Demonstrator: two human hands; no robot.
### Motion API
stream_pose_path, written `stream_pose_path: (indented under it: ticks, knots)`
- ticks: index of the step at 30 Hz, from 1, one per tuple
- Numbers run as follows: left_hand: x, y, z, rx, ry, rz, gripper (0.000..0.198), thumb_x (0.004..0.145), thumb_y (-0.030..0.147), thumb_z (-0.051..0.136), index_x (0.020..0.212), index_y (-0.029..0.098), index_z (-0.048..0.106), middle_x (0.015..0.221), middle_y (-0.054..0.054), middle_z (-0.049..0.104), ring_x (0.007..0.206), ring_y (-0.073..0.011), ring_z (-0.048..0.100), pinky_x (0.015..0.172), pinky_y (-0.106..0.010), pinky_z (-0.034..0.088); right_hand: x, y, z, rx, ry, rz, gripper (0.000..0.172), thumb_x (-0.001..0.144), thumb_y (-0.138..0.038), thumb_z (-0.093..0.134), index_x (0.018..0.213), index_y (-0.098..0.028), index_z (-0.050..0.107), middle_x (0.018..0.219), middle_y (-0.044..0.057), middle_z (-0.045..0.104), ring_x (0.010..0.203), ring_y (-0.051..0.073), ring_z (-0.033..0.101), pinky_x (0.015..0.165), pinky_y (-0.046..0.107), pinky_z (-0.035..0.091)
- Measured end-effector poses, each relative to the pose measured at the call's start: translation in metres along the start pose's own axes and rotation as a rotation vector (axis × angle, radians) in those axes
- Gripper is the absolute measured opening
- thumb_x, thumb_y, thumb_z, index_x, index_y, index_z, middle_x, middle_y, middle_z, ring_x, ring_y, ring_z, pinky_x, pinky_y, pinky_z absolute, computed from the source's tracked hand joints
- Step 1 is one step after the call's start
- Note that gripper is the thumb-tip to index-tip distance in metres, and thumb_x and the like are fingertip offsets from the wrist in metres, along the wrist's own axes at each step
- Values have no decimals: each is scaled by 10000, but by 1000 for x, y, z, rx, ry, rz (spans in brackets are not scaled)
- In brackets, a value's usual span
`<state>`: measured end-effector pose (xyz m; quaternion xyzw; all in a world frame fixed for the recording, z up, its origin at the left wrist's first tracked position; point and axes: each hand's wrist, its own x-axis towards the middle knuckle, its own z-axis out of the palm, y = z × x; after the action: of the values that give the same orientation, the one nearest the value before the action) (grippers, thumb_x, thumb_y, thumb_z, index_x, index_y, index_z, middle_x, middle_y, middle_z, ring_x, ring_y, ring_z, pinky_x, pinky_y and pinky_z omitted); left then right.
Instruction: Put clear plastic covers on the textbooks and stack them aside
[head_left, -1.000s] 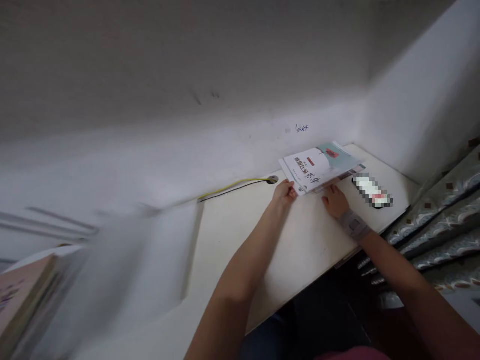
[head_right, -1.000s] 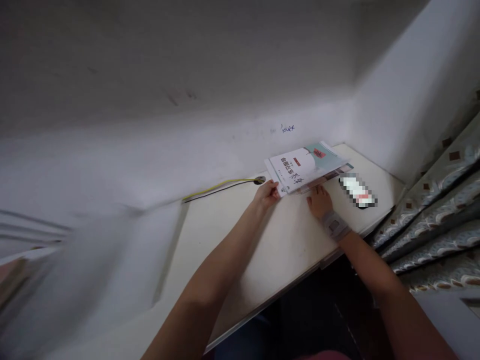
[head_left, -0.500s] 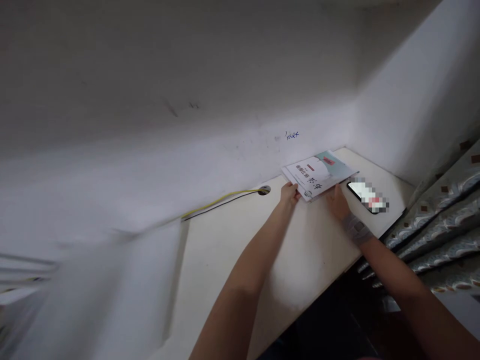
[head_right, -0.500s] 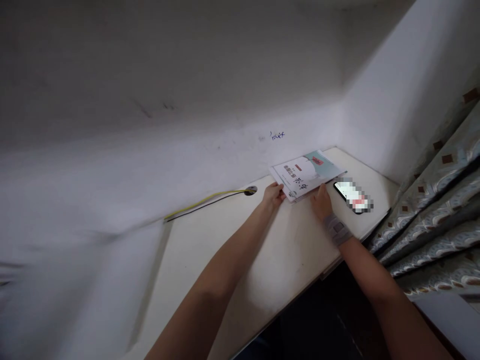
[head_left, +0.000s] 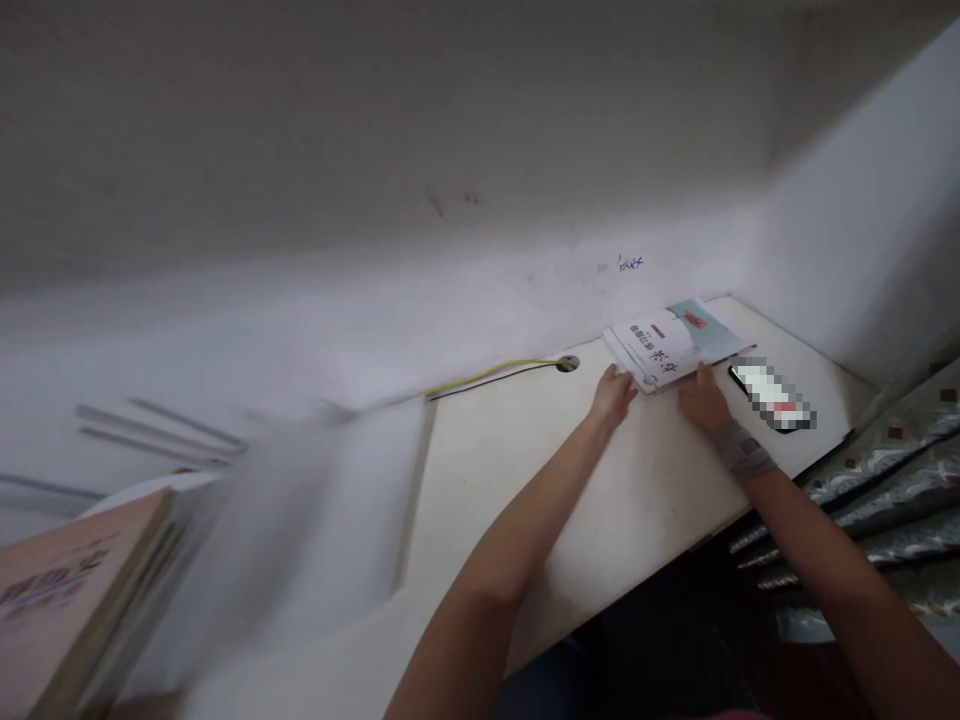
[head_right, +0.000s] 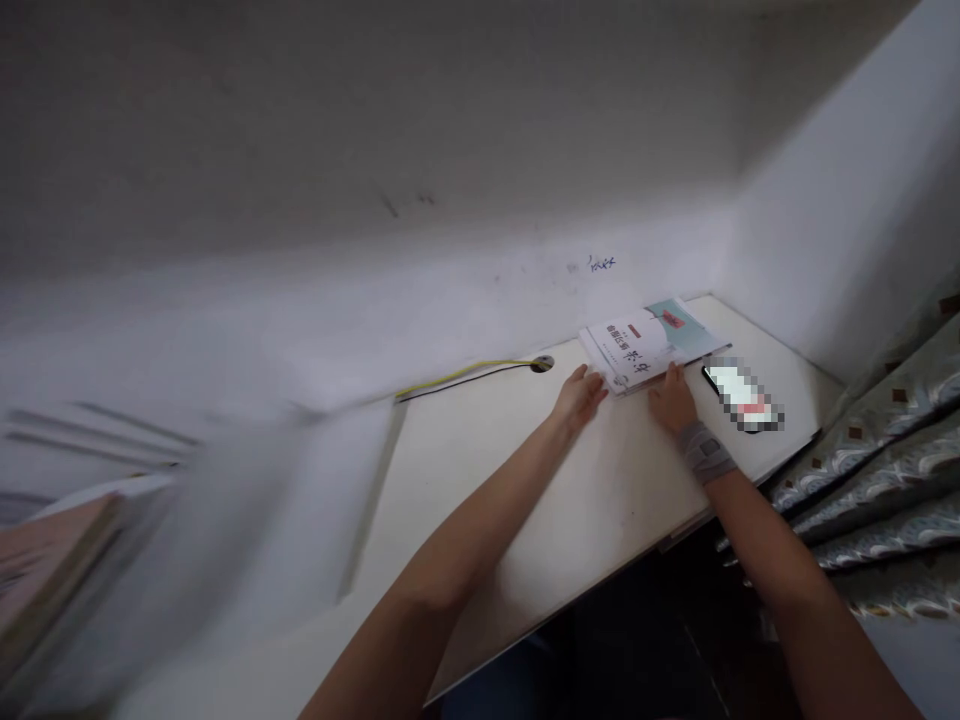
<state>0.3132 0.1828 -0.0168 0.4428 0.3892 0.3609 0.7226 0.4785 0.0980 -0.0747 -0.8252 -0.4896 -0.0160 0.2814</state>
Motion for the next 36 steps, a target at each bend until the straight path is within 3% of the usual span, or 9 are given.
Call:
stream_pose_path:
  ticks: [5,9,11,14,16,18,25,31,36]
  knots:
    - [-41,16,-35,210,4,105,343,721,168,616,1063,179,588,1021,-88,621,924,-174,585,843,-319,440,1,-1,-11,6,38,-56,671,761,-254,427,1334,65,282,1344,319,397,1282,379,359,996,537,346]
    - [-106,41,-110,390,13,226,203,646,135,692,841,192,681,1010,-86,655,1033,-242,557,1005,-375,348,-8,-6,-26,51,140,-137,612,799,-250,365,1350,-3,267,1413,278,306,1342,353,247,1025,578,284]
    - [-143,49,-158,505,110,305,216,655,127,681,857,206,678,1121,-96,626,1182,-276,467,1087,-396,239,-16,-12,-30,69,192,-335,556,830,-289,372,1343,-79,329,1401,231,346,1328,323,293,1028,549,307]
    - [-192,52,-226,1020,462,453,252,686,140,643,932,191,638,1283,-147,538,1316,-334,323,1112,-467,169,-33,-31,-28,67,104,-587,472,862,-301,375,1302,-135,418,1351,192,429,1290,291,368,1033,508,335]
    - [-215,50,-259,1265,603,352,254,732,174,599,986,166,601,1332,-184,492,1326,-360,305,1087,-519,196,-46,-53,-23,67,2,-722,423,879,-300,374,1262,-147,472,1326,180,465,1267,276,400,1029,488,355]
    - [-229,47,-278,1392,609,221,215,770,217,566,972,149,590,1313,-207,505,1285,-354,376,1053,-505,269,-62,-80,-18,70,-101,-850,389,893,-301,376,1221,-146,517,1316,176,485,1252,266,423,1025,470,369]
    - [-237,43,-276,1415,526,153,117,783,186,512,732,189,617,1146,-140,631,1051,-253,588,926,-342,415,-115,-155,-6,76,-301,-1075,382,897,-287,420,1232,-148,540,1347,180,485,1274,279,417,1031,481,353]
    - [-241,52,-272,1387,587,118,224,777,146,444,615,182,594,822,-125,676,806,-229,641,760,-297,438,-126,-152,7,48,-348,-1102,428,907,-366,441,1259,-136,521,1340,196,492,1269,291,426,1009,472,387]
    - [-245,59,-259,1370,756,71,223,858,222,382,890,155,591,755,-136,654,765,-260,635,714,-330,430,-126,-152,9,62,-380,-1047,455,899,-380,455,1266,-117,508,1346,221,475,1283,321,403,1020,508,364]
